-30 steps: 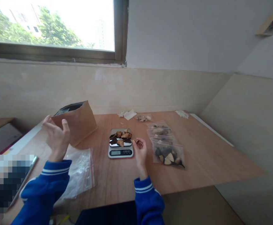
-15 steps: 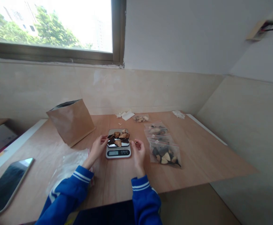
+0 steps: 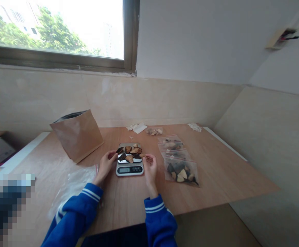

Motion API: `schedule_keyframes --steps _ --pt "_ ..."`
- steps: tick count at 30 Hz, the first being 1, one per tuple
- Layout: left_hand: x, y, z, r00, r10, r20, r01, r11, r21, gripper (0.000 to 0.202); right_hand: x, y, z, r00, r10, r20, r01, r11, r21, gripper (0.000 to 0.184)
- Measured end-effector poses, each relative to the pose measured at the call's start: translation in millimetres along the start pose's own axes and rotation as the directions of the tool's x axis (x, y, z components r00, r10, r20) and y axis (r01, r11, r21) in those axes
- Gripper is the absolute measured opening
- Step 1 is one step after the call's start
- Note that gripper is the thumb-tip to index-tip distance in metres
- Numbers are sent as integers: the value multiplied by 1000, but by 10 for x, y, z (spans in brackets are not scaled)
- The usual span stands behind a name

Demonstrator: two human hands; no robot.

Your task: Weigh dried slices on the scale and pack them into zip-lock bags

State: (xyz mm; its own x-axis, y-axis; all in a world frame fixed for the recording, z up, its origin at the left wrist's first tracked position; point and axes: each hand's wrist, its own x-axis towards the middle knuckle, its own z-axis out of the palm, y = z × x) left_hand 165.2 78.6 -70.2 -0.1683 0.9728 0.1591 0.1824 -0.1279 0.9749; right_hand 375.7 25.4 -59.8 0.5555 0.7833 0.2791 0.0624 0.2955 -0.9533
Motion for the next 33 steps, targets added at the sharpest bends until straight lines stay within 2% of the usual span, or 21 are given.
schedule_keyframes --steps 3,6,10,13,15,17,20,24,26,29,33 --pt "35 -69 -25 997 -35 -66 29 995 -96 38 13 -110 198 981 -126 145 140 986 -95 23" --pt "45 -80 -52 991 -27 -130 11 992 -125 40 101 -256 466 907 -225 356 323 915 -243 14" --pt "44 -90 -94 966 -100 -238 44 972 -232 41 275 -393 768 795 -176 580 477 772 -420 12" --pt "51 -121 -112 931 -187 -313 74 938 -340 41 344 -413 868 721 -86 688 557 663 -500 14" --pt "54 -137 -111 928 -185 -323 63 933 -354 37 345 -397 870 693 -76 717 598 617 -512 17" --pt "51 -139 -103 936 -161 -313 44 935 -352 35 319 -372 834 700 -126 703 617 601 -508 22" --pt "39 -120 -90 945 -133 -300 20 936 -352 34 257 -344 750 753 -219 621 592 637 -493 26" --pt "10 -54 -87 951 -76 -300 -22 950 -310 35 177 -359 676 804 -288 521 534 734 -419 22" --pt "-18 10 -92 953 -29 -303 -59 958 -279 34 144 -396 675 798 -312 515 525 779 -342 21" --pt "-85 143 -103 959 83 -270 -150 959 -239 30 95 -477 709 764 -320 560 501 842 -201 22" --pt "-174 311 -122 967 201 -159 -232 950 -210 26 47 -578 749 735 -232 637 374 923 -95 30"
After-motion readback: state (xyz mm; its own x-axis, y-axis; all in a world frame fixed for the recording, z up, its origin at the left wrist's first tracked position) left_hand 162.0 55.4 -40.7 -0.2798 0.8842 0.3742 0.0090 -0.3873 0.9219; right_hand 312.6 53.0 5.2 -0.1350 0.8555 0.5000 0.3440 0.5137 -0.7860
